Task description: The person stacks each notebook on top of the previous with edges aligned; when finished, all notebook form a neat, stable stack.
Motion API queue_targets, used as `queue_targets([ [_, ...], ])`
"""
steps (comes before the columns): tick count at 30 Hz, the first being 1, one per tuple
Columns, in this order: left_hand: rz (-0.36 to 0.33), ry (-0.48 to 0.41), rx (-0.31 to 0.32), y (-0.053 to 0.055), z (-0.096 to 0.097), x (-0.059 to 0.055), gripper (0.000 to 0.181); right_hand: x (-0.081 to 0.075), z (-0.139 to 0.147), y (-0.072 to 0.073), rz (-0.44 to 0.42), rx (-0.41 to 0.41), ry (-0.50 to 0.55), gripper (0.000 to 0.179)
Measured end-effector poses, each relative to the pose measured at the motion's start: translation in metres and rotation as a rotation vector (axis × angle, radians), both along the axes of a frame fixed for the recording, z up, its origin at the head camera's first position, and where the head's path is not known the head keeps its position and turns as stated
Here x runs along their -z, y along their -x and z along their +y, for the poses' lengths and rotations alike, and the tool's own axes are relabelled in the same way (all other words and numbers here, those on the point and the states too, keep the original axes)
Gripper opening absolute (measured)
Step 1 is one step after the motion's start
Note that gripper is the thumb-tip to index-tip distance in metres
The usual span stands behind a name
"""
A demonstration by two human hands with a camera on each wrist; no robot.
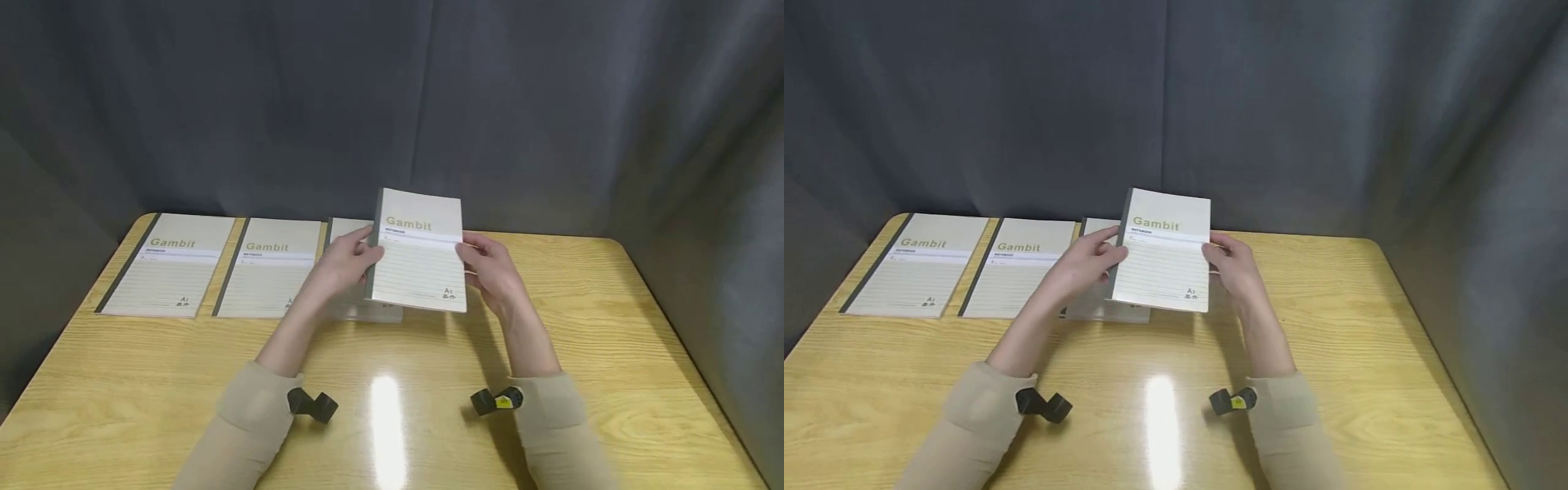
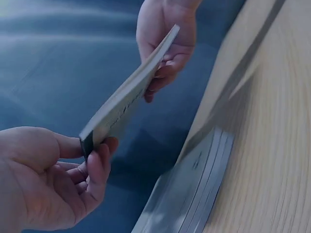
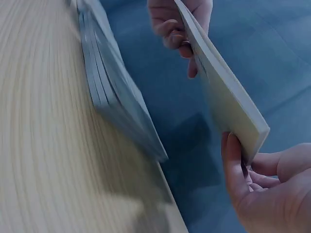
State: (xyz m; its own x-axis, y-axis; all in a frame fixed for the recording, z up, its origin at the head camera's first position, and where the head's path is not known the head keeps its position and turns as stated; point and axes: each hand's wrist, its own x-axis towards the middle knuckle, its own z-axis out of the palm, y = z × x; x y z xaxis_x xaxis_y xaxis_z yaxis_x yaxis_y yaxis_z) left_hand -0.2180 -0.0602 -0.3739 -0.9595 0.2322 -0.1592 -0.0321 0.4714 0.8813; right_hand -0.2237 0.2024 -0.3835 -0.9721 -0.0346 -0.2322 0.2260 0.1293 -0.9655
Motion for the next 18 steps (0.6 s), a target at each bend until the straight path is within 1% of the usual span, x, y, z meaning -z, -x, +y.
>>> queue_targets([
  [3,0.013,0.039,-0.054,-0.004,-0.020,0.004,0.064,0.006,-0.025,0.002,-0.007,-0.014,0.008,0.041],
  [8,0.043,0.163,-0.091,-0.005,-0.041,0.014,0.058,0.015,-0.051,0.004,-0.033,-0.066,-0.022,0.040],
  [11,0.039,0.220,-0.107,-0.004,-0.047,0.019,0.056,0.019,-0.059,0.005,-0.043,-0.096,-0.029,0.041],
  [18,0.015,0.255,-0.128,-0.003,-0.056,0.031,0.053,0.033,-0.070,0.007,-0.033,-0.128,-0.046,0.045],
])
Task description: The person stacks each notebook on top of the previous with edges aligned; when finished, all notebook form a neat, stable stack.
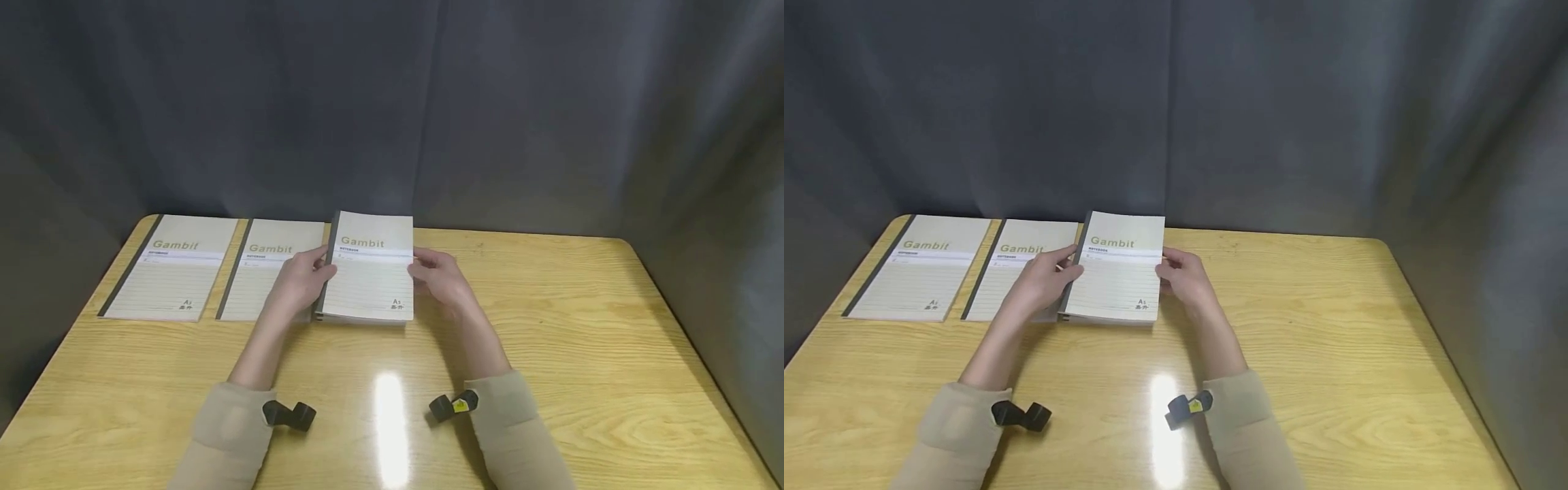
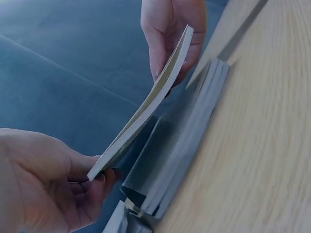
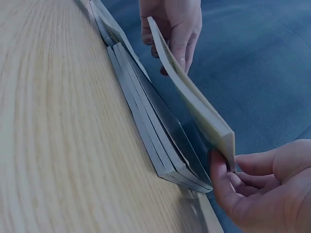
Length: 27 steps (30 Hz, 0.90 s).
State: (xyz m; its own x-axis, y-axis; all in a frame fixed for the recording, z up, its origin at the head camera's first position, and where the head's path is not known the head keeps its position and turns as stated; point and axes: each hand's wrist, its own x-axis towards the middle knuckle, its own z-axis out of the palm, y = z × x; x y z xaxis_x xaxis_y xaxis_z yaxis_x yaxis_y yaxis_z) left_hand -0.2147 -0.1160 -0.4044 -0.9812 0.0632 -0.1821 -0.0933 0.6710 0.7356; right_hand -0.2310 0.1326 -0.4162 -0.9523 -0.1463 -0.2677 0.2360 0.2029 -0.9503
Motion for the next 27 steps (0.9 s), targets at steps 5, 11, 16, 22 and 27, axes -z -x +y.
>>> queue_targets([
  [5,-0.005,-0.010,0.009,0.001,-0.002,0.009,0.054,0.004,0.001,-0.002,-0.020,0.014,0.010,0.043],
  [11,0.023,0.008,-0.004,0.004,-0.006,0.014,0.052,0.002,0.002,0.000,-0.067,0.019,0.059,0.046],
  [16,0.043,0.038,-0.014,0.007,-0.006,0.018,0.052,0.003,0.001,0.001,-0.083,0.037,0.074,0.050],
  [22,0.042,0.059,-0.028,0.007,-0.003,0.020,0.054,0.003,-0.001,0.001,-0.069,0.056,0.067,0.052],
  [27,0.042,0.069,-0.036,0.006,-0.004,0.020,0.054,0.000,-0.003,0.000,-0.065,0.052,0.076,0.053],
])
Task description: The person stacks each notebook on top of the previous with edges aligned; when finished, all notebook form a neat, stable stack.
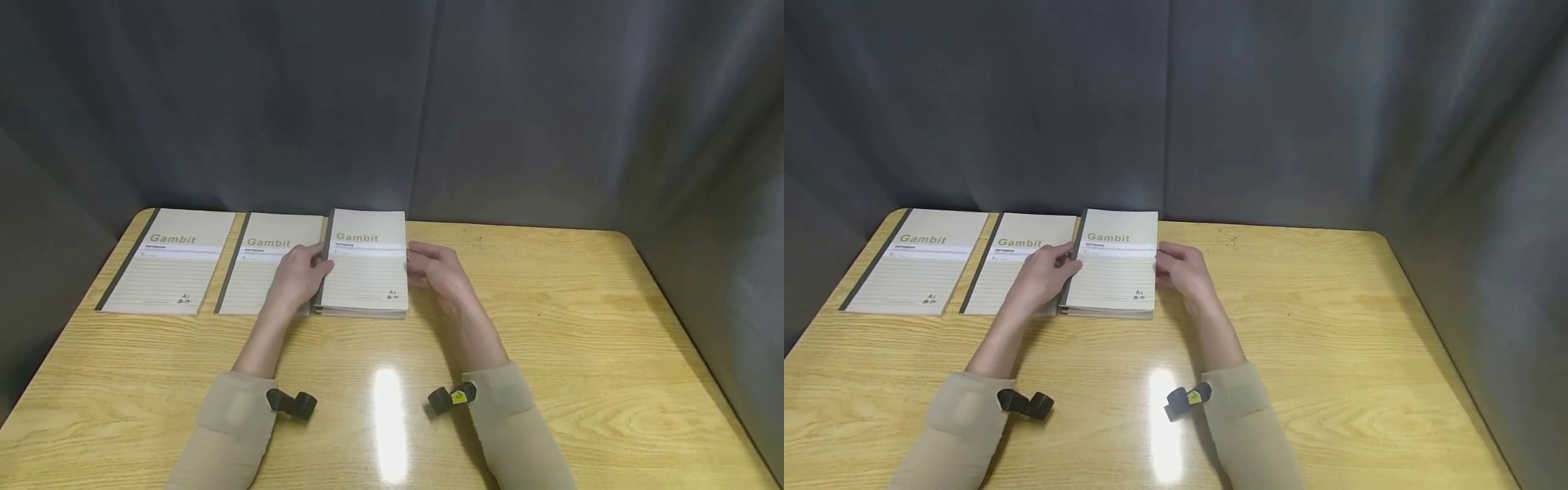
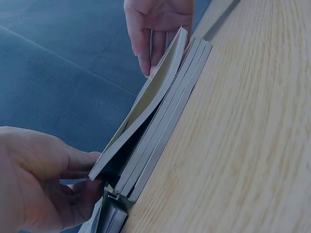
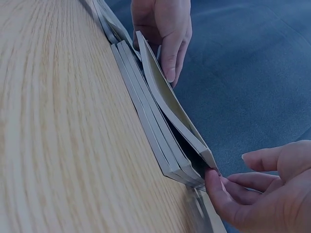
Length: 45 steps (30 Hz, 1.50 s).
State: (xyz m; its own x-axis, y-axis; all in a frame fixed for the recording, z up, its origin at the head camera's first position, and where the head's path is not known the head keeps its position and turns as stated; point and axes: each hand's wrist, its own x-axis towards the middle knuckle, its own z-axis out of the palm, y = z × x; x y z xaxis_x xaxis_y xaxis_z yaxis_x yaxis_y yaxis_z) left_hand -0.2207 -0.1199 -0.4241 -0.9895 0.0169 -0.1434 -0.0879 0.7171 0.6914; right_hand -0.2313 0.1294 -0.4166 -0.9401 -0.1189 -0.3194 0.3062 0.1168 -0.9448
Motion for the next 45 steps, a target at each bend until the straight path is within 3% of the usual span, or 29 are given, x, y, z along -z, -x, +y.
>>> queue_targets([
  [14,0.040,0.040,0.005,-0.0022,0.0022,-0.0010,0.048,-0.0033,0.0000,-0.0006,0.011,-0.009,-0.037,0.051],
  [22,0.034,-0.035,-0.024,-0.0028,0.0030,-0.0023,0.050,-0.0040,0.0003,-0.0008,0.003,-0.014,-0.063,0.052],
  [33,0.011,-0.049,0.009,-0.0013,0.0059,-0.0050,0.055,-0.0069,-0.0007,-0.0004,-0.003,-0.012,-0.061,0.054],
  [45,0.006,-0.091,-0.009,-0.0035,0.0081,-0.0078,0.058,-0.0055,-0.0039,-0.0029,0.011,-0.045,-0.060,0.060],
])
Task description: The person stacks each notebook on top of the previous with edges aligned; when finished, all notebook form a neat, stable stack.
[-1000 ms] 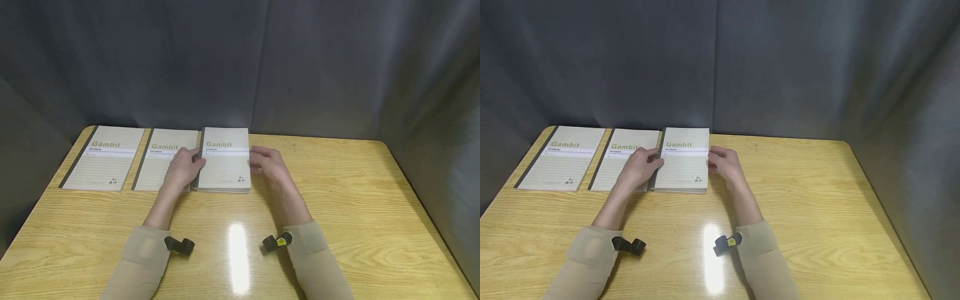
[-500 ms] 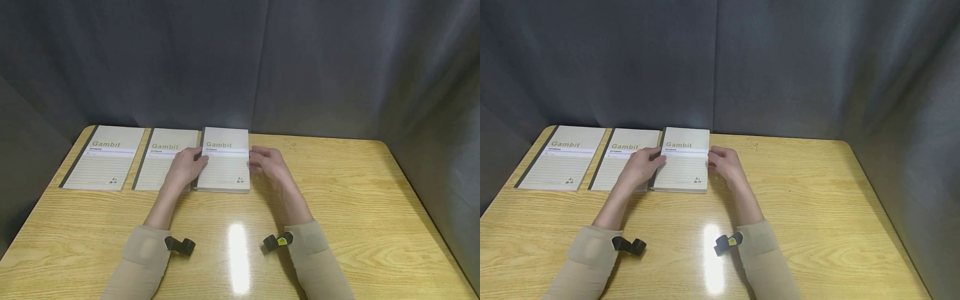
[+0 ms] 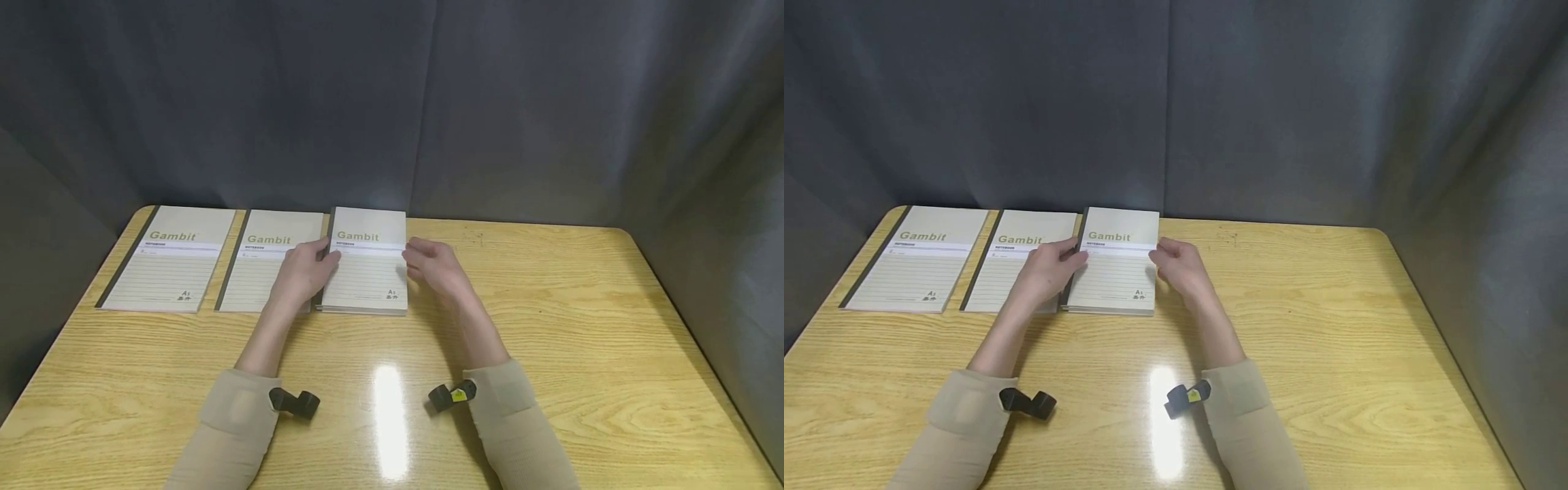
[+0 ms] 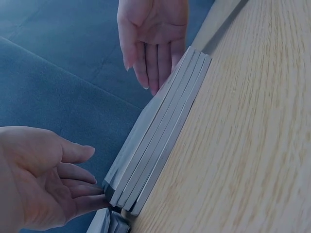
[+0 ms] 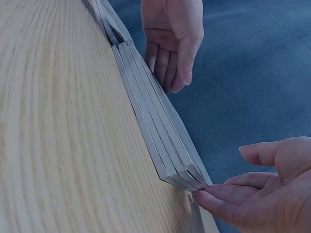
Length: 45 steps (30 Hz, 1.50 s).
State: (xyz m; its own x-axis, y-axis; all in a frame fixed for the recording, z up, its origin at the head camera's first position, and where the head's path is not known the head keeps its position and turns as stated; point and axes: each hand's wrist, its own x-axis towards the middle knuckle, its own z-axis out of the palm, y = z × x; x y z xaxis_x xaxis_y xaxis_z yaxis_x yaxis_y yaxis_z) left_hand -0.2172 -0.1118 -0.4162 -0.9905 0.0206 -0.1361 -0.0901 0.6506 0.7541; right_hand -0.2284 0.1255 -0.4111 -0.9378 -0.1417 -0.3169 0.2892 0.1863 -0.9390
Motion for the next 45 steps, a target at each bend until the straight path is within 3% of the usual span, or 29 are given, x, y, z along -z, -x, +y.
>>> queue_targets([
  [14,0.007,-0.030,-0.009,-0.001,0.001,0.001,0.058,0.000,0.000,-0.002,-0.005,-0.039,0.026,0.063],
  [22,-0.028,-0.118,-0.022,-0.002,-0.001,-0.001,0.050,0.004,0.006,-0.001,-0.023,-0.050,0.084,0.064],
  [34,-0.140,-0.273,-0.048,0.003,-0.003,0.000,0.060,-0.001,0.000,-0.003,-0.029,-0.061,0.087,0.066],
  [45,-0.163,-0.279,-0.072,0.004,-0.001,0.000,0.063,-0.001,-0.001,-0.004,-0.040,-0.077,0.071,0.061],
])
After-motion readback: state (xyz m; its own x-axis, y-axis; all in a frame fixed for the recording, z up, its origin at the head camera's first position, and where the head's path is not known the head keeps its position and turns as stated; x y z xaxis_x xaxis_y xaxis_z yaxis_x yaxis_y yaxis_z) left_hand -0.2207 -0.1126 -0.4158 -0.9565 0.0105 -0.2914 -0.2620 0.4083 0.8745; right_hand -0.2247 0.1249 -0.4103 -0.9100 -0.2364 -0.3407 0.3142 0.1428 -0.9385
